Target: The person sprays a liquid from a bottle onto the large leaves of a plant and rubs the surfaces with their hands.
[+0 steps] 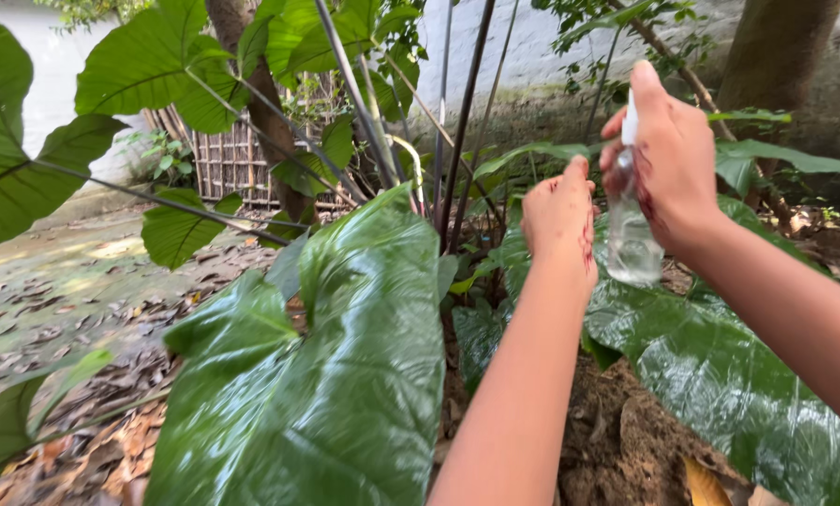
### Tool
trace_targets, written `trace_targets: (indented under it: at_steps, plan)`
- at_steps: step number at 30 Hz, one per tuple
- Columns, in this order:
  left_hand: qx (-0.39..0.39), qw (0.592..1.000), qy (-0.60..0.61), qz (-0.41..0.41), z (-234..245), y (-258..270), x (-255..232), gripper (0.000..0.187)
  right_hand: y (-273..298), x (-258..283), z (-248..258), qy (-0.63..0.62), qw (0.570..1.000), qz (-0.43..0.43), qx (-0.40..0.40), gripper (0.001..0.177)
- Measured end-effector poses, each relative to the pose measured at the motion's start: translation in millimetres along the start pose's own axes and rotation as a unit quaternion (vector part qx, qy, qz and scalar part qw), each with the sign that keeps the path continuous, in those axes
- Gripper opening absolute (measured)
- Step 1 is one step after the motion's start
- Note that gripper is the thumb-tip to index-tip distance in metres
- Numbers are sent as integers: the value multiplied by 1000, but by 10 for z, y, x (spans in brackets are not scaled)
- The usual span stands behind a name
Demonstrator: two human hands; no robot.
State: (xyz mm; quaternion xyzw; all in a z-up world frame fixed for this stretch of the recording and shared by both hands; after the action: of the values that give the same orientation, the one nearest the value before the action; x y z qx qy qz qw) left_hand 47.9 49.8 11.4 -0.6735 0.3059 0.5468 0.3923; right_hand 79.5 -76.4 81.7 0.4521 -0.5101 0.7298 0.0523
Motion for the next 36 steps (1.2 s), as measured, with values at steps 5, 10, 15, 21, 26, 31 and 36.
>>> trace_targets:
  at_steps: [5,10,15,21,26,31,36]
  plan:
    - [-12,989,-147,21,-146,-414,-275,73,-507,-146,240,-11,998,47,-29,49]
    - [128,983,-95,90,-549,-857,-321,81,-899,-287,365,99,987,110,-56,45]
    - [148,974,-157,64,-304,-1317,-551,87,-1329,-359,184,100,987,122,19,35]
    - [211,972,-101,-26,232,-1566,-999,79,-1718,-31,-301,123,970,111,177,54]
    - [231,973,-7,10,632,-1410,-1222,82,-1944,329,-706,30,965,-10,262,70]
    - [140,984,-54,93,883,-1067,-1644,83,-2150,762,-734,117,948,-49,291,69]
    - [15,959,-282,9,1030,-522,-2461,68,-2234,1286,-749,217,924,-117,292,67]
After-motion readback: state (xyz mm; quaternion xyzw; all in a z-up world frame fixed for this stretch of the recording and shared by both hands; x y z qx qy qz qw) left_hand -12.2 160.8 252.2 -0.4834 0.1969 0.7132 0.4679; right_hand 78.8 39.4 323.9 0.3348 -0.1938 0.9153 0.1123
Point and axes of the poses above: each hand's wrist, its own y-axis away from the middle knuckle, its own z-axis out of the back of the hand, x = y × z, the point moved 7 cm from there along -y, towards the middle knuckle, and after that the axes turned 15 degrees about x, right-handed, at the moved point
